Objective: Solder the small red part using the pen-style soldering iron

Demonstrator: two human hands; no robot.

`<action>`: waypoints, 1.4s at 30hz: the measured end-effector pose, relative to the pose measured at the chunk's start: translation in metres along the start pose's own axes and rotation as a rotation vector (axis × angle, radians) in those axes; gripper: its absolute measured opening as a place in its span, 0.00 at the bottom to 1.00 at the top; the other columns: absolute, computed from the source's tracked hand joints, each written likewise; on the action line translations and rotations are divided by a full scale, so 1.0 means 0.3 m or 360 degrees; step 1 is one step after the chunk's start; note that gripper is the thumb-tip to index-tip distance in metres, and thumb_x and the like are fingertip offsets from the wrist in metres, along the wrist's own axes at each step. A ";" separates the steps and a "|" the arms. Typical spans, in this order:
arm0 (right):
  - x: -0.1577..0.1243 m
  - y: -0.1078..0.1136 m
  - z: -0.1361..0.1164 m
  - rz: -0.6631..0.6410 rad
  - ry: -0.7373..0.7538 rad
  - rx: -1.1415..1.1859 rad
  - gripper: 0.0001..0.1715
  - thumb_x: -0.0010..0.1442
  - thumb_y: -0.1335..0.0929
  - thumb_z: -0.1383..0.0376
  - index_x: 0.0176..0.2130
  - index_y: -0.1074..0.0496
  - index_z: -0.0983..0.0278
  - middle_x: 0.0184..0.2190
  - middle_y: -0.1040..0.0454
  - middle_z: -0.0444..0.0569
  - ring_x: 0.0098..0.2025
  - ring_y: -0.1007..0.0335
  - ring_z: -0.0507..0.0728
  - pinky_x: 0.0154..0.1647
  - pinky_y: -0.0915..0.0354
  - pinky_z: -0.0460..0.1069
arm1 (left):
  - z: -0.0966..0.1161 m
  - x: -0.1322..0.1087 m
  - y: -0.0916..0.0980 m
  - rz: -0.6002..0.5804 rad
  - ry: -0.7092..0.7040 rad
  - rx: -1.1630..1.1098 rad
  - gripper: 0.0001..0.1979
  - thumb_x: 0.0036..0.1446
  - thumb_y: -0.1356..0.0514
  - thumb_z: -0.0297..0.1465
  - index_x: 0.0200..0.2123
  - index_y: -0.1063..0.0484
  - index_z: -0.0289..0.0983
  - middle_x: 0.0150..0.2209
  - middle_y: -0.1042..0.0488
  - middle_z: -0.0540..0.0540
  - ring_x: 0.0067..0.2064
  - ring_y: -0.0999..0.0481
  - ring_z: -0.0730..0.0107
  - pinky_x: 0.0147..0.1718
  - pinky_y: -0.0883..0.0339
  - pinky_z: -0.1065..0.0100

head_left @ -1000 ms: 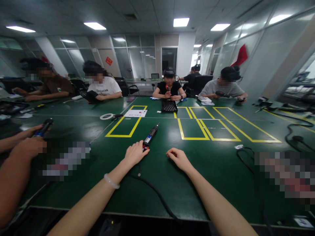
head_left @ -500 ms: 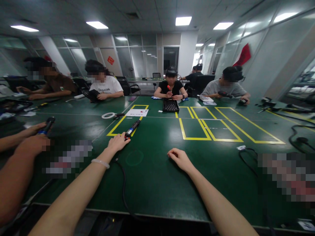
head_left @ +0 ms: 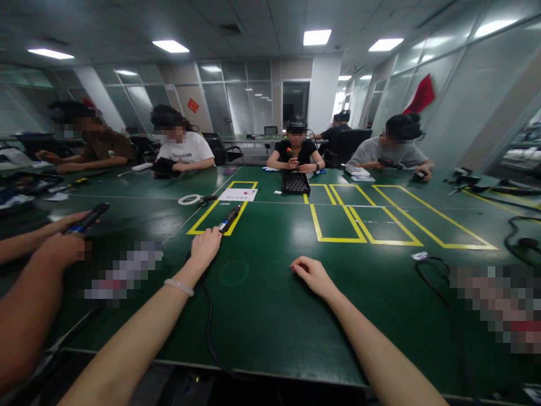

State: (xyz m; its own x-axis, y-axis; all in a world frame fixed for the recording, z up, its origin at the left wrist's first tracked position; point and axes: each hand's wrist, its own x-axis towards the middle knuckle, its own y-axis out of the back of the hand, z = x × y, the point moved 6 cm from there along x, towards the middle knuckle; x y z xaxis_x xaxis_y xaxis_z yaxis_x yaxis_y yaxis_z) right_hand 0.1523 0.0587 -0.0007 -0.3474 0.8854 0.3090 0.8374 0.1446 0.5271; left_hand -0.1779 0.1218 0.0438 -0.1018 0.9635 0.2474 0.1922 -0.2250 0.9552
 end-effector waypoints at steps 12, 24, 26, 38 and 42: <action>-0.002 0.006 0.000 0.0004 0.0016 -0.0005 0.11 0.60 0.37 0.64 0.35 0.26 0.64 0.29 0.26 0.46 0.31 0.32 0.53 0.33 0.38 0.46 | 0.245 -0.061 0.090 -0.0179 -0.0146 -0.0635 0.17 0.64 0.57 0.38 0.45 0.34 0.37 0.38 0.25 0.41 0.40 0.24 0.61 0.39 0.36 0.63; -0.004 -0.012 -0.020 -0.0037 0.0117 0.0138 0.15 0.57 0.36 0.69 0.46 0.31 0.63 0.32 0.28 0.44 0.30 0.35 0.50 0.31 0.39 0.45 | 0.596 -0.281 0.069 -0.0731 -0.0943 -0.1696 0.24 0.62 0.52 0.38 0.60 0.44 0.37 0.29 0.34 0.53 0.32 0.33 0.73 0.34 0.40 0.71; -0.006 -0.018 -0.028 -0.0072 0.0165 0.0111 0.17 0.56 0.35 0.71 0.46 0.30 0.62 0.34 0.29 0.45 0.31 0.35 0.51 0.32 0.39 0.45 | 0.596 -0.286 0.064 -0.0796 -0.0978 -0.1784 0.28 0.62 0.51 0.39 0.63 0.50 0.37 0.28 0.36 0.54 0.32 0.34 0.74 0.35 0.40 0.71; -0.009 -0.028 -0.055 -0.0213 0.0195 0.0124 0.08 0.58 0.34 0.69 0.39 0.27 0.63 0.32 0.32 0.44 0.30 0.38 0.50 0.32 0.41 0.45 | 0.604 -0.313 0.077 -0.1154 -0.1090 -0.2079 0.35 0.62 0.49 0.39 0.66 0.61 0.36 0.26 0.40 0.55 0.31 0.38 0.75 0.34 0.42 0.69; -0.007 -0.023 -0.048 -0.0150 0.0172 0.0144 0.07 0.59 0.34 0.66 0.38 0.28 0.63 0.33 0.32 0.45 0.30 0.39 0.50 0.31 0.41 0.45 | 0.599 -0.303 0.069 -0.1120 -0.1046 -0.2156 0.34 0.61 0.47 0.40 0.66 0.56 0.35 0.27 0.37 0.54 0.32 0.35 0.74 0.35 0.40 0.68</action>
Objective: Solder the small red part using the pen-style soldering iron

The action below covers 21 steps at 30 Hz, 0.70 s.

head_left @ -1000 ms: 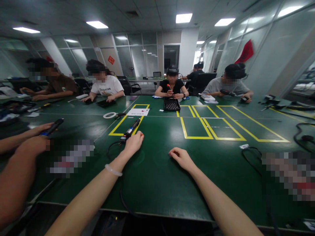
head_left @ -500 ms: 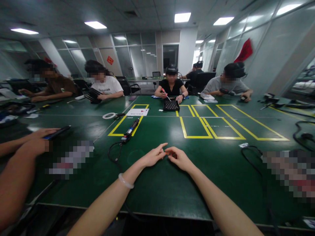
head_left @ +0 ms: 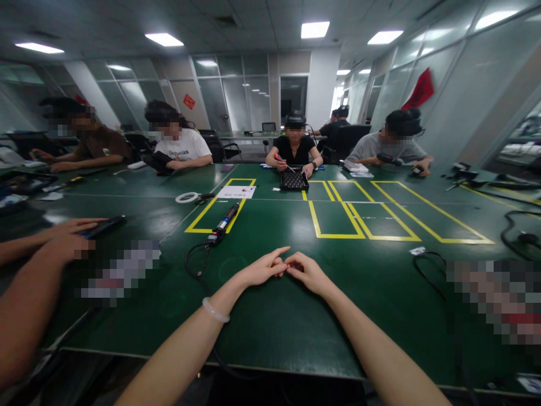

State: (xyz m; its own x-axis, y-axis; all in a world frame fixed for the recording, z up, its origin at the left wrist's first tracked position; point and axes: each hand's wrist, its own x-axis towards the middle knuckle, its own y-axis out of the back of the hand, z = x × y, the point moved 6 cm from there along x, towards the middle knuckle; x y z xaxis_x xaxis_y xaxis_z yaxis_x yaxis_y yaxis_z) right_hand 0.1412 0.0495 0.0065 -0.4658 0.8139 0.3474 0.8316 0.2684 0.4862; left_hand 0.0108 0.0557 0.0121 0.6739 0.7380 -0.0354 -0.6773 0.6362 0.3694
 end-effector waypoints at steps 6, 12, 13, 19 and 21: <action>0.003 0.007 0.037 0.0096 -0.0088 0.0082 0.09 0.60 0.36 0.64 0.41 0.30 0.64 0.32 0.30 0.45 0.30 0.38 0.51 0.32 0.41 0.45 | 0.004 0.001 0.009 0.0111 -0.0065 0.0096 0.29 0.58 0.44 0.37 0.61 0.45 0.37 0.37 0.31 0.47 0.37 0.31 0.72 0.38 0.37 0.67; 0.010 -0.001 0.072 0.0109 -0.0192 0.0401 0.10 0.59 0.34 0.61 0.40 0.33 0.64 0.32 0.29 0.46 0.31 0.34 0.52 0.32 0.38 0.46 | 0.058 -0.007 0.022 0.0419 -0.0236 0.0516 0.13 0.54 0.40 0.34 0.44 0.32 0.39 0.43 0.32 0.46 0.43 0.31 0.69 0.39 0.36 0.68; 0.011 -0.004 0.074 0.0097 -0.0209 0.0465 0.10 0.59 0.34 0.61 0.39 0.33 0.64 0.32 0.29 0.45 0.30 0.34 0.51 0.32 0.38 0.46 | 0.066 -0.007 0.018 0.0422 -0.0255 0.0565 0.11 0.55 0.42 0.34 0.42 0.32 0.39 0.41 0.32 0.47 0.41 0.31 0.70 0.39 0.36 0.68; 0.010 -0.006 0.071 0.0076 -0.0258 0.0714 0.14 0.56 0.31 0.58 0.38 0.34 0.64 0.29 0.29 0.44 0.29 0.33 0.51 0.31 0.37 0.46 | 0.074 -0.006 0.013 0.0404 -0.0245 0.0563 0.09 0.58 0.45 0.35 0.40 0.32 0.38 0.36 0.29 0.49 0.36 0.30 0.72 0.36 0.36 0.70; 0.010 -0.005 0.069 0.0067 -0.0256 0.0744 0.15 0.55 0.30 0.58 0.38 0.34 0.64 0.29 0.28 0.44 0.29 0.33 0.51 0.31 0.37 0.46 | 0.072 -0.006 0.014 0.0404 -0.0232 0.0509 0.10 0.59 0.45 0.35 0.41 0.32 0.37 0.37 0.28 0.49 0.36 0.29 0.73 0.35 0.36 0.71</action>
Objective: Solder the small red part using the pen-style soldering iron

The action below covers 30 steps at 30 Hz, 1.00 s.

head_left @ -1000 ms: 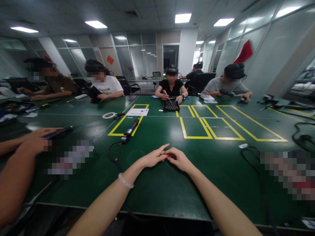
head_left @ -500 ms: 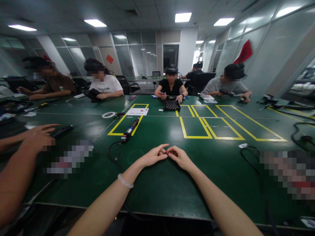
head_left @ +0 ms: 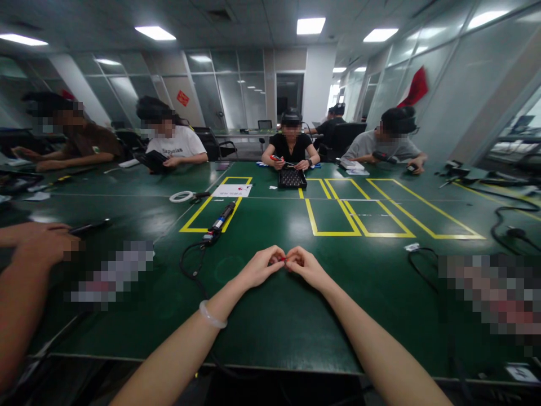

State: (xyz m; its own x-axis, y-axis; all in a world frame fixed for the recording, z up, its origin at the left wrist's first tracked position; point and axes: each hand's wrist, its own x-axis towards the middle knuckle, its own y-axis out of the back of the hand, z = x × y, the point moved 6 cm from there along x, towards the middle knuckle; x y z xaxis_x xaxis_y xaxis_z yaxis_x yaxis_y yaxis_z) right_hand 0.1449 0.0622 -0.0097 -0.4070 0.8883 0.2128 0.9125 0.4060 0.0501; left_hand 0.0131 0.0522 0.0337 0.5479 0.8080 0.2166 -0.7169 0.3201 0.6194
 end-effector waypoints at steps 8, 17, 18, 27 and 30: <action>0.008 0.002 0.011 0.0008 -0.0023 0.0069 0.16 0.56 0.31 0.56 0.37 0.34 0.65 0.28 0.27 0.45 0.29 0.31 0.52 0.33 0.36 0.48 | 0.000 -0.002 0.009 0.0047 -0.0010 0.0011 0.09 0.56 0.43 0.34 0.40 0.31 0.37 0.37 0.27 0.48 0.38 0.28 0.72 0.39 0.35 0.70; 0.007 -0.002 0.023 -0.0017 0.0024 -0.0052 0.15 0.56 0.31 0.58 0.39 0.34 0.64 0.31 0.28 0.46 0.29 0.32 0.51 0.31 0.36 0.47 | -0.017 -0.001 0.009 0.0043 0.0019 -0.0003 0.11 0.59 0.46 0.37 0.41 0.32 0.38 0.37 0.26 0.48 0.38 0.27 0.71 0.39 0.35 0.70; 0.006 0.001 0.022 -0.0010 0.0030 -0.0070 0.14 0.56 0.31 0.58 0.39 0.34 0.64 0.31 0.27 0.46 0.29 0.32 0.51 0.32 0.36 0.47 | -0.021 0.002 0.017 0.0059 0.0030 0.0000 0.12 0.59 0.46 0.38 0.43 0.32 0.38 0.37 0.26 0.48 0.38 0.27 0.71 0.39 0.35 0.69; -0.004 0.017 -0.007 0.0043 0.0048 -0.0334 0.13 0.57 0.32 0.59 0.39 0.31 0.65 0.31 0.29 0.44 0.27 0.38 0.50 0.29 0.42 0.45 | -0.273 -0.009 0.407 0.0452 0.0482 0.1083 0.30 0.55 0.46 0.45 0.58 0.41 0.38 0.55 0.37 0.39 0.54 0.34 0.54 0.52 0.40 0.56; -0.007 0.017 -0.019 0.0030 0.0049 -0.0394 0.12 0.57 0.32 0.60 0.40 0.30 0.65 0.29 0.30 0.43 0.26 0.41 0.49 0.27 0.44 0.44 | -0.421 -0.059 0.566 0.0453 0.0956 0.1374 0.42 0.50 0.45 0.52 0.63 0.50 0.35 0.59 0.44 0.32 0.57 0.38 0.43 0.51 0.40 0.51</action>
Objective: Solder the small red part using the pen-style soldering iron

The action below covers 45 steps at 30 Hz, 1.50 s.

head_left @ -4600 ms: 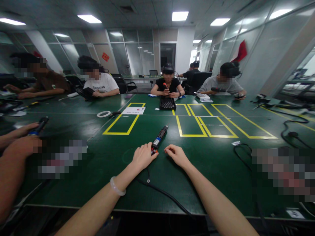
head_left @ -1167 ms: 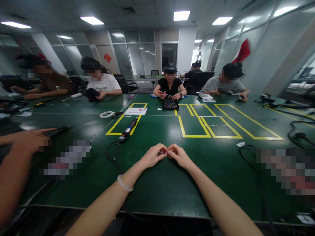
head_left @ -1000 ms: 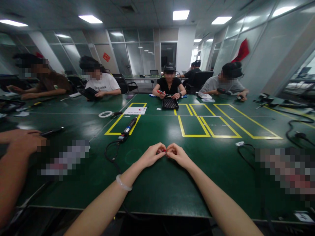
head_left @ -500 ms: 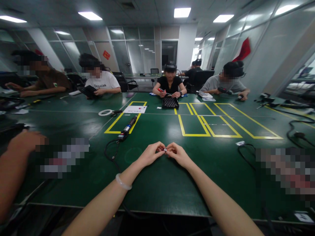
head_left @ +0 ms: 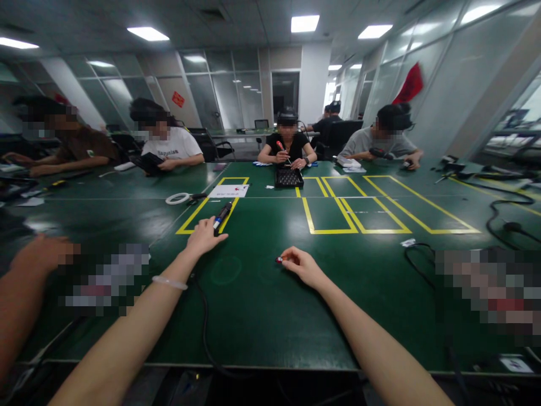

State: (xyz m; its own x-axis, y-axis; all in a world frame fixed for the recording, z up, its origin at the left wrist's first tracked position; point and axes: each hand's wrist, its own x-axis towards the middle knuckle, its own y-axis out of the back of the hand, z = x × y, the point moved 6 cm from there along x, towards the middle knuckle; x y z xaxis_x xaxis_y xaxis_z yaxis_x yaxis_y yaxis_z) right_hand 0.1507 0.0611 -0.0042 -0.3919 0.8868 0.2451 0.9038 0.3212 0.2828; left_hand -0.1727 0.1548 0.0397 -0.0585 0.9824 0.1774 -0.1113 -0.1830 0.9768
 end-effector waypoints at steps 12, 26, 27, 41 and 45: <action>-0.001 -0.009 0.002 -0.0023 -0.0041 0.0040 0.14 0.57 0.33 0.57 0.39 0.30 0.65 0.32 0.28 0.46 0.28 0.37 0.50 0.29 0.41 0.45 | -0.091 0.020 -0.068 -0.0393 0.0216 0.0128 0.37 0.48 0.48 0.55 0.55 0.37 0.37 0.51 0.35 0.35 0.50 0.31 0.48 0.42 0.35 0.57; 0.001 -0.019 0.000 0.0036 -0.0013 -0.0077 0.11 0.55 0.32 0.61 0.38 0.31 0.65 0.26 0.32 0.42 0.25 0.41 0.50 0.26 0.44 0.45 | 0.352 -0.273 -0.036 -0.0104 -0.0222 0.0184 0.27 0.52 0.47 0.49 0.46 0.33 0.34 0.44 0.31 0.36 0.46 0.30 0.52 0.42 0.37 0.58; 0.000 -0.021 -0.004 0.0035 0.0002 -0.0070 0.11 0.55 0.32 0.61 0.38 0.31 0.64 0.27 0.32 0.43 0.26 0.40 0.50 0.26 0.44 0.45 | 0.387 -0.293 -0.036 -0.0093 -0.0250 0.0168 0.26 0.52 0.46 0.49 0.45 0.33 0.34 0.44 0.31 0.36 0.46 0.30 0.52 0.43 0.37 0.58; -0.005 -0.019 -0.024 0.0069 0.0100 -0.0378 0.05 0.52 0.31 0.68 0.32 0.32 0.63 0.27 0.32 0.43 0.27 0.38 0.51 0.29 0.41 0.46 | 0.625 -0.415 -0.036 -0.0083 -0.0520 -0.0009 0.27 0.50 0.41 0.48 0.47 0.35 0.37 0.43 0.31 0.35 0.47 0.32 0.49 0.43 0.41 0.56; -0.004 -0.020 -0.034 0.0101 0.0153 -0.0439 0.06 0.50 0.31 0.71 0.31 0.31 0.63 0.27 0.33 0.43 0.27 0.37 0.51 0.29 0.41 0.45 | 0.622 -0.418 -0.039 -0.0074 -0.0526 0.0042 0.27 0.51 0.42 0.48 0.49 0.36 0.38 0.43 0.31 0.35 0.45 0.31 0.50 0.41 0.40 0.57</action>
State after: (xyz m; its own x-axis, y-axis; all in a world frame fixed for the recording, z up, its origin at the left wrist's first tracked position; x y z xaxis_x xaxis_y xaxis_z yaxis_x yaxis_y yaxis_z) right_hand 0.1439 0.0548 0.0032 -0.3622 0.8625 0.3534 0.8513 0.1517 0.5022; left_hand 0.0210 0.0406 0.0285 0.2714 0.9495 0.1577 -0.0804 -0.1409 0.9868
